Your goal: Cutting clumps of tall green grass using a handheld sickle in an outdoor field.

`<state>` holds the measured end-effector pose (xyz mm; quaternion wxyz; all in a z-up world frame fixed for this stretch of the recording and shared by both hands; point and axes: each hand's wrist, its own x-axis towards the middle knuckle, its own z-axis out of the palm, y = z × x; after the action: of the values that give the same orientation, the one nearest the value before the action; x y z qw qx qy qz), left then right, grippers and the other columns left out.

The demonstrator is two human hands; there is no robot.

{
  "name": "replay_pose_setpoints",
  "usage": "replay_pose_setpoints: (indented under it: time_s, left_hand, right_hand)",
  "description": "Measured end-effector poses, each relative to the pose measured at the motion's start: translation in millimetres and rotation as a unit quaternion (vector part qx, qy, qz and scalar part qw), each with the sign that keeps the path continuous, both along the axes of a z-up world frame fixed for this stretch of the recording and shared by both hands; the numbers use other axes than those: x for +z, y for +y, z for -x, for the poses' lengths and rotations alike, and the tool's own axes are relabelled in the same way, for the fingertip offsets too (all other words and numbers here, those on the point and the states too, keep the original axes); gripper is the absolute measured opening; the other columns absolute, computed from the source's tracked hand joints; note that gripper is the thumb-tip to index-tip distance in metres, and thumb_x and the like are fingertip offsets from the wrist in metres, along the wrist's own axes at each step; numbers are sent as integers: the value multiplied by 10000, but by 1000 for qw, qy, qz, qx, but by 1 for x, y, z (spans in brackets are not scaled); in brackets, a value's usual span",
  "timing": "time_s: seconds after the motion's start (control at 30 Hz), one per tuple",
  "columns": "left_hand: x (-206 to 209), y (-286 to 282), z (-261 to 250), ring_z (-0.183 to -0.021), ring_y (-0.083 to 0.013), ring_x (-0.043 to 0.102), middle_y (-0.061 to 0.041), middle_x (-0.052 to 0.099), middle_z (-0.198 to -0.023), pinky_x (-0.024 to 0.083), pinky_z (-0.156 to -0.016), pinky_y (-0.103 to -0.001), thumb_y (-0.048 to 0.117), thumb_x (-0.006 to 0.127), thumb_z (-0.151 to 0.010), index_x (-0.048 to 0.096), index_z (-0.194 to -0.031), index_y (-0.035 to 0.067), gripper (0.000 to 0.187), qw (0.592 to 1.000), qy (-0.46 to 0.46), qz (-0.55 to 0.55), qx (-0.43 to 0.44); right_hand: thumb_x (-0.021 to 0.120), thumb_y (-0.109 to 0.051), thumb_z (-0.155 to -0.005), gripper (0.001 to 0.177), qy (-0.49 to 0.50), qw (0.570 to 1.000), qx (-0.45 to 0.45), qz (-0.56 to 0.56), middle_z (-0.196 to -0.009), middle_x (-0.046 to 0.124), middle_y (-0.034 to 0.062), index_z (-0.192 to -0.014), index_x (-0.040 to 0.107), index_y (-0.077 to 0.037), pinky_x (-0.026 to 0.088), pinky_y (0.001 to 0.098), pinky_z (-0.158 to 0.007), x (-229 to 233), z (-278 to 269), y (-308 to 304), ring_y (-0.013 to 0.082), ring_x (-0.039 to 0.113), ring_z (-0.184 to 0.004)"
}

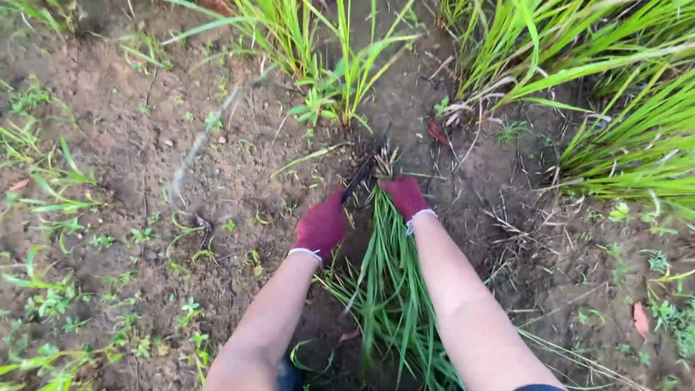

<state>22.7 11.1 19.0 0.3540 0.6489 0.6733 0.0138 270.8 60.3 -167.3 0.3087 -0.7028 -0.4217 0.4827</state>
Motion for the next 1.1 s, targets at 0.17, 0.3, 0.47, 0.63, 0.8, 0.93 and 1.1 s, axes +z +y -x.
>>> replay_pose_setpoints:
  time_s: [0.17, 0.3, 0.47, 0.63, 0.8, 0.93, 1.1]
  left_hand:
    - [51, 1, -8, -801, -438, 712, -237, 739, -1029, 555, -682, -566, 272, 520, -1037, 442, -1507, 197, 482, 955, -97, -277, 47]
    - [-15, -25, -6, -827, -444, 717, -246, 727, -938, 554, -714, -576, 284, 502, -1044, 470, -1471, 180, 441, 952, -132, -249, 118]
    - [-44, -21, -1, -958, -482, 706, -261, 718, -1024, 537, -847, -620, 299, 482, -981, 526, -1353, 177, 394, 1000, -8, -5, -13]
    - [-31, -15, -7, -952, -495, 695, -286, 715, -1027, 522, -829, -631, 228, 520, -976, 490, -1375, 137, 411, 999, -32, -26, -33]
    - [7, 0, -16, -935, -484, 703, -251, 730, -1115, 538, -766, -615, 192, 534, -985, 414, -1508, 255, 540, 975, -101, -200, -2]
    - [-9, -16, -13, -888, -454, 711, -255, 726, -1014, 545, -766, -592, 204, 501, -997, 324, -1587, 266, 618, 985, -75, -144, 62]
    - [-11, 3, -9, -963, -442, 692, -269, 705, -1092, 536, -835, -577, 207, 492, -1022, 439, -1526, 333, 521, 997, 47, 15, -57]
  right_hand:
    - [794, -215, -794, 442, 224, 974, -30, -6, -1054, 734, 125, -1149, 726, 39, 534, 403, -817, 5, 9, -16, 230, 659, -888]
    - [782, -236, -809, 441, 144, 987, 4, -70, -1080, 757, 87, -1159, 729, 27, 526, 360, -847, 14, 0, -21, 182, 657, -921]
    - [809, -422, -782, 553, -43, 997, 37, 44, -1164, 733, 151, -1166, 745, -29, 523, 425, -944, -59, -11, -11, 255, 683, -1050]
    - [793, -450, -793, 542, -292, 946, 141, 1, -1134, 720, 251, -1093, 739, -1, 526, 492, -942, 63, 20, -31, 406, 672, -1088]
    - [735, -381, -728, 548, -137, 965, 123, 188, -1025, 795, 261, -1074, 742, 44, 632, 467, -867, 78, 5, -16, 415, 794, -973]
    - [832, -400, -705, 601, -194, 960, 171, 106, -1073, 730, 305, -1077, 743, 64, 571, 474, -912, 51, -4, -12, 423, 719, -1022]
    - [922, -331, -661, 638, -149, 979, 127, 50, -1115, 687, 293, -1112, 695, 60, 531, 476, -898, 42, -22, -13, 408, 654, -1052]
